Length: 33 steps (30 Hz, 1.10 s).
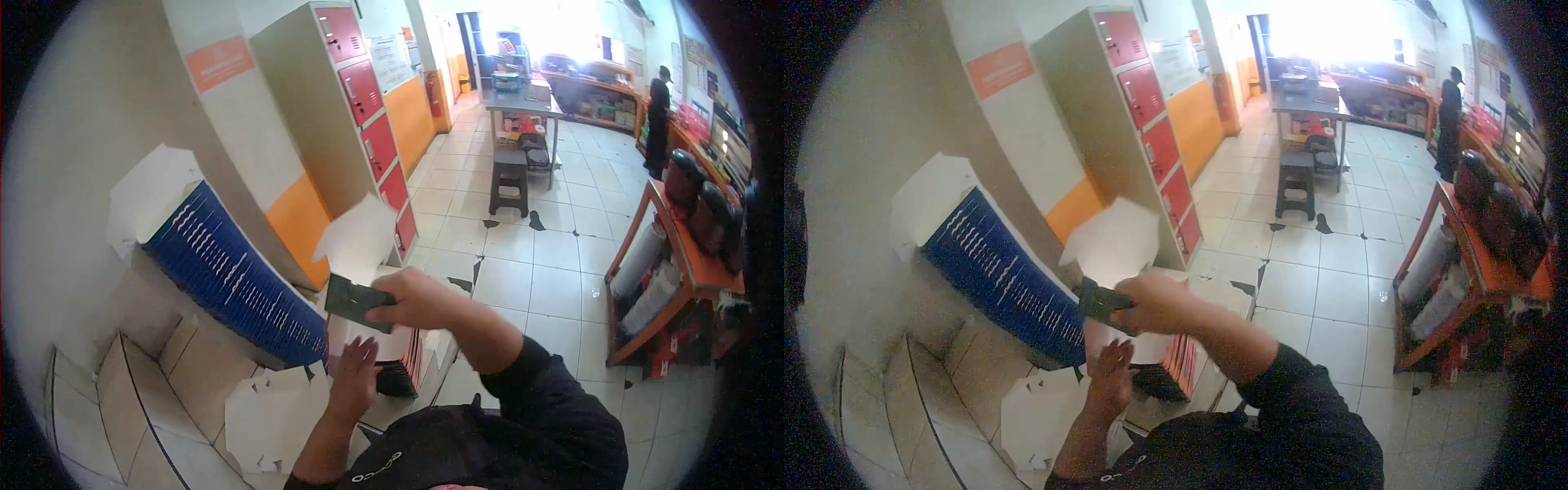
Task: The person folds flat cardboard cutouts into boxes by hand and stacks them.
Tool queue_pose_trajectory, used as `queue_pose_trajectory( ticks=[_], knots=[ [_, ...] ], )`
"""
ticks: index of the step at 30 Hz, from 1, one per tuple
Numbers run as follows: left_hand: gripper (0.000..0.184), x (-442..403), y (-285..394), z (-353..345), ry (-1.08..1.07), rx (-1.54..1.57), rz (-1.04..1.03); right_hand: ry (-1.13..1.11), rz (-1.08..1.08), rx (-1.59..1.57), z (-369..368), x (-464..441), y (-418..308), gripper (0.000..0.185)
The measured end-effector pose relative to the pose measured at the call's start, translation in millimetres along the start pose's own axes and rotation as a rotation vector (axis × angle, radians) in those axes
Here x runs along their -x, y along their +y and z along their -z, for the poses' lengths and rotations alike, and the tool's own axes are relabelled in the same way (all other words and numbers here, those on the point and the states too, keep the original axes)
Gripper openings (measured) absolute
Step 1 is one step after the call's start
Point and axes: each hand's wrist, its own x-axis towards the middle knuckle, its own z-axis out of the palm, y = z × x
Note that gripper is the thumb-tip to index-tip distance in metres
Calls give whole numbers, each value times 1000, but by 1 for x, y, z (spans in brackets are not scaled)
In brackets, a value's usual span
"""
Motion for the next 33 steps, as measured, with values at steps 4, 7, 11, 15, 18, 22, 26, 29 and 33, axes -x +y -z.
queue_pose_trajectory(
  ticks=[4,7,11,15,18,22,26,29,33],
  knots=[
    [30,-8,-37,-24,-86,43,-36,-126,64,40,-12,-9,16,32],
    [26,-11,-33,-30,-196,109,64,-150,76,294,-42,-14,26,29],
    [22,2,-43,-46,-135,92,93,-142,119,367,-68,-8,18,27],
    [26,14,-46,-58,112,109,4,-231,57,315,-79,-9,20,25],
    [29,10,-47,-49,194,156,-132,-212,-61,433,-89,-14,40,20],
    [32,15,-33,-45,250,143,-30,-147,26,584,-105,-4,48,13],
    [31,18,-26,-52,286,116,-54,-12,150,598,-119,3,58,11],
    [33,18,-29,-61,299,105,-84,34,192,587,-125,4,65,12],
    [31,19,-34,-63,328,169,-110,42,234,613,-132,10,72,13]
  ],
)
